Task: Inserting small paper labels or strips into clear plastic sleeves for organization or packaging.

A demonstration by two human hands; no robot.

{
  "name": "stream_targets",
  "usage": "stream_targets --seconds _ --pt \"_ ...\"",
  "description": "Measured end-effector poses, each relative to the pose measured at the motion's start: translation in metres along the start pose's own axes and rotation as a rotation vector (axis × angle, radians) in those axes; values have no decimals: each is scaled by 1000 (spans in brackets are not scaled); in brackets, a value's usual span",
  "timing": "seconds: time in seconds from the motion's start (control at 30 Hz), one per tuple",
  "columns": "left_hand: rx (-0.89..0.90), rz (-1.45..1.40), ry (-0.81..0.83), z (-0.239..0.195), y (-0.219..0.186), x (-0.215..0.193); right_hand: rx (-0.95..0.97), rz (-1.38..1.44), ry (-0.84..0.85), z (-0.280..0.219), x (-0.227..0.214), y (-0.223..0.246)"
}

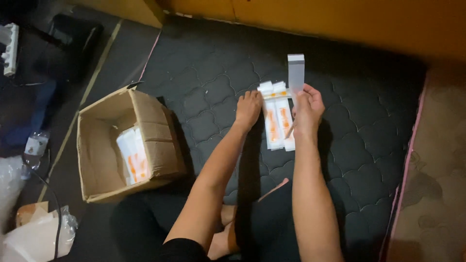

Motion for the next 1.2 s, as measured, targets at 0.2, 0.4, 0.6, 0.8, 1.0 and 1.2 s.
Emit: stream_targets --seconds 0.2,0.4,0.6,0.8,1.0,1.2 --pt "-115 -125 13 -1 1 -2 35 -19 -53 4 -7 -3" --pt "-319 -482 113 -4 32 43 -45 -60 -144 34 -20 -44" --pt "-491 -732 145 -33 43 -4 -185 -770 -174 89 -16 -162" --pt "-455 -726 156 -57 37 -58 -336 -958 -180 106 -15 -189" --pt "-455 -749 199 -63 45 -71 -336 -1011 -170 101 -22 -196" --pt "-422 -717 201 -51 43 -67 -309 -1196 -165 102 -20 -191"
Point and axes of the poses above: each hand's wrist, its own z-axis towards the middle knuckle, its own x-axis out of the palm, y = z × x, the point moved 1 cm from there along z, towards the middle knuckle, and after that the axes turned 3 degrees about -y, right-handed, at the moved point
